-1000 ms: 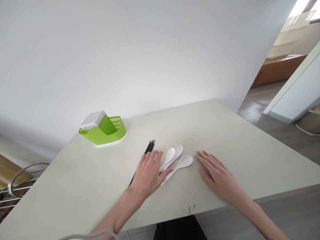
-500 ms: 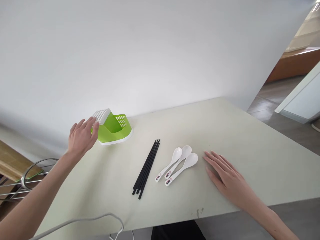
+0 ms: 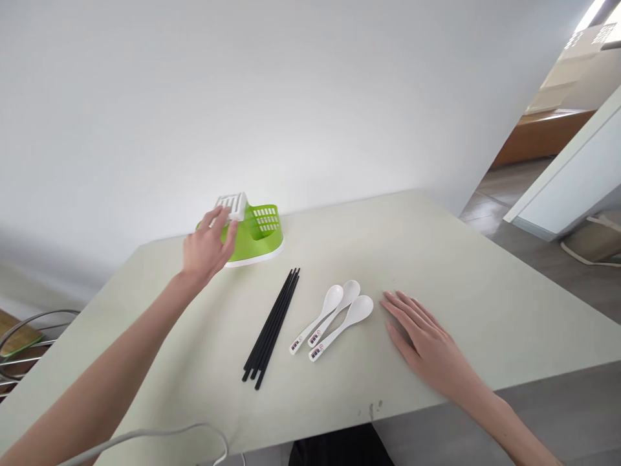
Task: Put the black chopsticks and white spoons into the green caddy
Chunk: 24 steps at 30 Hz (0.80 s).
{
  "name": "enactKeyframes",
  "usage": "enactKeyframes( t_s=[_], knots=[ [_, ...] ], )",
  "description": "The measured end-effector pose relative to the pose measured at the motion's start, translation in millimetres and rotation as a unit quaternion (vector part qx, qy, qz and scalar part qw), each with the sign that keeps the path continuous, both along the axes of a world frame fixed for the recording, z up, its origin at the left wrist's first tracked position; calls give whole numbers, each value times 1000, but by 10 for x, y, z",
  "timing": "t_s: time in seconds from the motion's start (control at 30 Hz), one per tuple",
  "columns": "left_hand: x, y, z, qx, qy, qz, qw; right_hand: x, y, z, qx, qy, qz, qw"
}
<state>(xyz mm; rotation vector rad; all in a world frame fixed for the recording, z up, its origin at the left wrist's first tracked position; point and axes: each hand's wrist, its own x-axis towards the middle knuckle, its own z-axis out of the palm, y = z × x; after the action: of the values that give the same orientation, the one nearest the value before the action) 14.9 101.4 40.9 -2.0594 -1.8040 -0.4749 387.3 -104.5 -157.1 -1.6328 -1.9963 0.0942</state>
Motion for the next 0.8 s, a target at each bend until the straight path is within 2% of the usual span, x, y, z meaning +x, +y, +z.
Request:
enactKeyframes(
  t_s=[0.23, 0.4, 0.5, 0.63, 0.73, 0.8],
  knots=[
    [769, 32, -111, -33, 7, -93, 995, 16, 9, -13, 6, -4, 5, 1000],
    [1039, -67, -89, -58, 33, -148, 987, 22, 18, -25, 0, -2, 6, 1000],
    [1049, -128, -64, -71, 37, -171, 982, 22, 21, -19, 2, 5, 5, 1000],
    [914, -229, -58, -101, 32, -204, 973, 21, 27, -6, 0, 9, 3, 1000],
    [707, -334, -187, -54, -13, -243, 969, 19, 29, -6, -4, 10, 0, 1000],
    [516, -396, -373, -2, -70, -251, 965, 19, 29, -12, -6, 11, 0, 1000]
  ],
)
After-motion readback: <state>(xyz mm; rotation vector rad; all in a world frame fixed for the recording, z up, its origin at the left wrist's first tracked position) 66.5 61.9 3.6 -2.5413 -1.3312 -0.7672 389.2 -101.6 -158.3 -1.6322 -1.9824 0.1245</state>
